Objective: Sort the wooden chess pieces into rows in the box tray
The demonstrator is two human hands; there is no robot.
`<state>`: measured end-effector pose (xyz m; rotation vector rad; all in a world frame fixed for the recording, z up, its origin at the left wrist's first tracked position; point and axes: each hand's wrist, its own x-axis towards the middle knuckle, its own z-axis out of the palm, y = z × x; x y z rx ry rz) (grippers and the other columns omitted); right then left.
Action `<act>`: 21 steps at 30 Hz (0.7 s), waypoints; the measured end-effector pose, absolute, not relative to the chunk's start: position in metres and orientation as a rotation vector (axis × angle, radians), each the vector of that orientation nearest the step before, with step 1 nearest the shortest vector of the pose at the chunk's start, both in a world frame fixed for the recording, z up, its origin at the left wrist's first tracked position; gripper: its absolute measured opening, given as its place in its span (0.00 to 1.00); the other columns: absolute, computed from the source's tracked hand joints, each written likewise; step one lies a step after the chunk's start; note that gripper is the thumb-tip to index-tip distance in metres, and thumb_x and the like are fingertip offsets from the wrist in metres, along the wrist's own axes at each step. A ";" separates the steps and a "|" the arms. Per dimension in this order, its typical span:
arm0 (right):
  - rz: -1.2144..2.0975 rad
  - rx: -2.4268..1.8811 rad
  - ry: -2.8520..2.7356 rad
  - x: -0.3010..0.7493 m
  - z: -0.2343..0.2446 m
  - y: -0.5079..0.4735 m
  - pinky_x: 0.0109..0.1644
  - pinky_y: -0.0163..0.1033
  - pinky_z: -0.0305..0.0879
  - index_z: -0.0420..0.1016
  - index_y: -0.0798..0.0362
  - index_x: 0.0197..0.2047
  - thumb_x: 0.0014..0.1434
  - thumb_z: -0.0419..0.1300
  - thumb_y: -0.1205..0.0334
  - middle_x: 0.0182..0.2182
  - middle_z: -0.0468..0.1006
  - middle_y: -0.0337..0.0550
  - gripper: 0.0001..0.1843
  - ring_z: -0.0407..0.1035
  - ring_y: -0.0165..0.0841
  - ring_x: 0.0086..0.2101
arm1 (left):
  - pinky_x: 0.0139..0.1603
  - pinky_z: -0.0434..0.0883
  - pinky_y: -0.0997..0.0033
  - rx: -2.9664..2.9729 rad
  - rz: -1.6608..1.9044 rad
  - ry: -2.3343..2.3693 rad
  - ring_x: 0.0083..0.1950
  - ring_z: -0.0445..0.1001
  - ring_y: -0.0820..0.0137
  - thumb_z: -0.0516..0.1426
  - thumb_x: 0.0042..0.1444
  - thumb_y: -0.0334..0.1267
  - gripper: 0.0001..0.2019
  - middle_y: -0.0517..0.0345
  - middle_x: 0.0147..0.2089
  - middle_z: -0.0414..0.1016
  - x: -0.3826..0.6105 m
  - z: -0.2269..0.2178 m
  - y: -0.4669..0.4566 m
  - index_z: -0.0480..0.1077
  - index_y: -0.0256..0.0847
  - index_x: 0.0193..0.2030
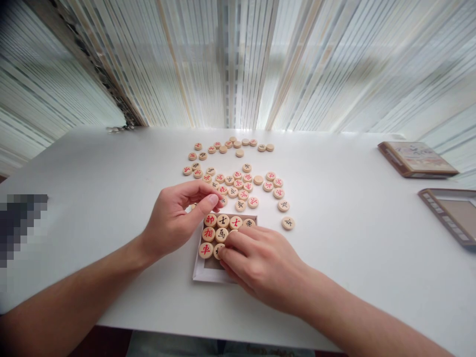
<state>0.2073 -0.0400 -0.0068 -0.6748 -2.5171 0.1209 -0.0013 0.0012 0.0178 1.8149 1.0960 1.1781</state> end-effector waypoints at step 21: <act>0.244 -0.717 -2.235 0.217 0.000 -0.029 0.31 0.37 0.68 0.81 0.52 0.39 0.69 0.65 0.68 0.32 0.84 0.43 0.05 0.76 0.31 0.28 | 0.40 0.79 0.70 1.765 1.277 1.167 0.36 0.83 0.67 0.62 0.66 0.36 0.07 0.56 0.34 0.83 -0.015 0.016 0.018 0.79 0.39 0.37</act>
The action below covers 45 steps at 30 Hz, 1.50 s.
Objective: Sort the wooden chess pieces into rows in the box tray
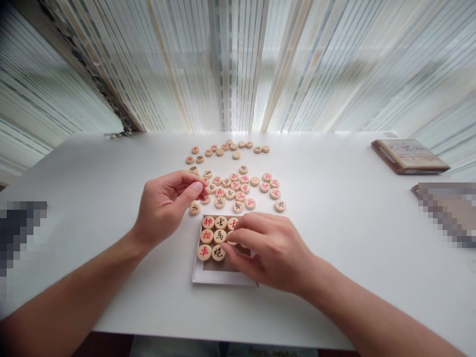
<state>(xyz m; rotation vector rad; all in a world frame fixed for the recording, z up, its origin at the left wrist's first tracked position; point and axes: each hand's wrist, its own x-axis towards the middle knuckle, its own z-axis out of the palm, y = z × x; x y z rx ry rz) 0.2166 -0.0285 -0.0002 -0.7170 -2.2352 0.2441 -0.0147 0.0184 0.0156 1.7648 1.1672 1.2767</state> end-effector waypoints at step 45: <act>0.411 -1.237 -1.811 0.233 -0.017 0.009 0.26 0.37 0.56 0.81 0.52 0.31 0.68 0.64 0.61 0.21 0.74 0.36 0.12 0.60 0.28 0.21 | 0.41 0.78 0.68 1.979 1.258 1.637 0.35 0.83 0.66 0.63 0.62 0.39 0.08 0.57 0.37 0.88 -0.060 0.001 0.070 0.84 0.41 0.40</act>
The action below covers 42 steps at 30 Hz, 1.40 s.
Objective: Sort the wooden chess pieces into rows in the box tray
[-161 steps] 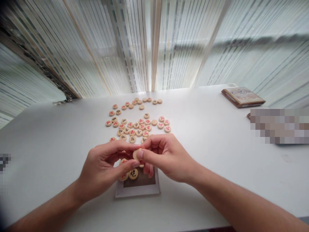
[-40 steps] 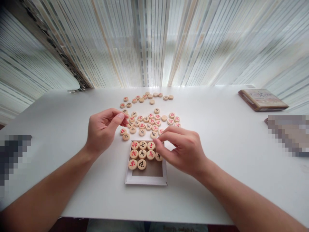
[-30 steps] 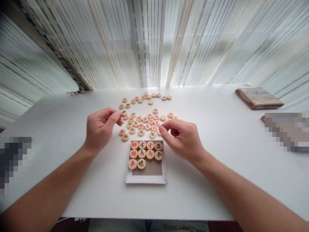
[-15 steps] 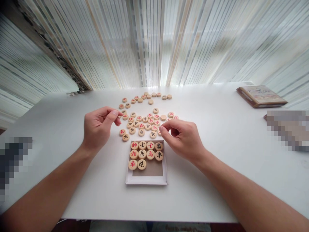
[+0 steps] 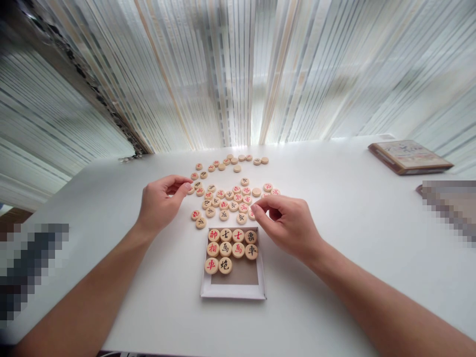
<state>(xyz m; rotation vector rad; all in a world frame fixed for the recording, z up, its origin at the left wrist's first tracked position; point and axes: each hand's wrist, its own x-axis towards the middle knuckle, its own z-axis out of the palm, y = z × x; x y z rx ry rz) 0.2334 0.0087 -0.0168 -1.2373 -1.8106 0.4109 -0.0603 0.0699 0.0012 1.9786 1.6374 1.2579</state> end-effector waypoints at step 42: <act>0.641 -1.636 -2.124 0.160 0.002 0.075 0.28 0.39 0.61 0.80 0.51 0.25 0.52 0.75 0.61 0.25 0.83 0.45 0.10 0.74 0.36 0.27 | 0.43 0.78 0.66 2.164 1.217 1.482 0.37 0.83 0.64 0.61 0.63 0.35 0.08 0.53 0.39 0.88 -0.052 -0.003 0.065 0.83 0.41 0.39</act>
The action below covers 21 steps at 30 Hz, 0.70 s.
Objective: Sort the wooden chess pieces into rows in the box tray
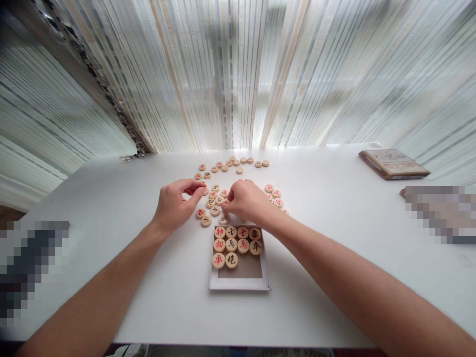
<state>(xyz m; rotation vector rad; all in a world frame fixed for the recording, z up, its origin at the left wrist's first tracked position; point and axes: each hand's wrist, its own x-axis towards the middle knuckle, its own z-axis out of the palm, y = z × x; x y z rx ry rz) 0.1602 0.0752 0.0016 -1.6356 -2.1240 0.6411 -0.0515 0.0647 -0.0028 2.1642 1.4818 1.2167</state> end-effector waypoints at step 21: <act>1.510 -1.045 -1.196 0.197 -0.002 0.011 0.34 0.38 0.75 0.85 0.53 0.34 0.43 0.85 0.51 0.28 0.83 0.40 0.22 0.76 0.32 0.29 | 0.45 0.85 0.63 1.553 0.967 0.953 0.43 0.88 0.60 0.69 0.62 0.41 0.08 0.50 0.42 0.90 -0.012 0.010 0.021 0.87 0.41 0.43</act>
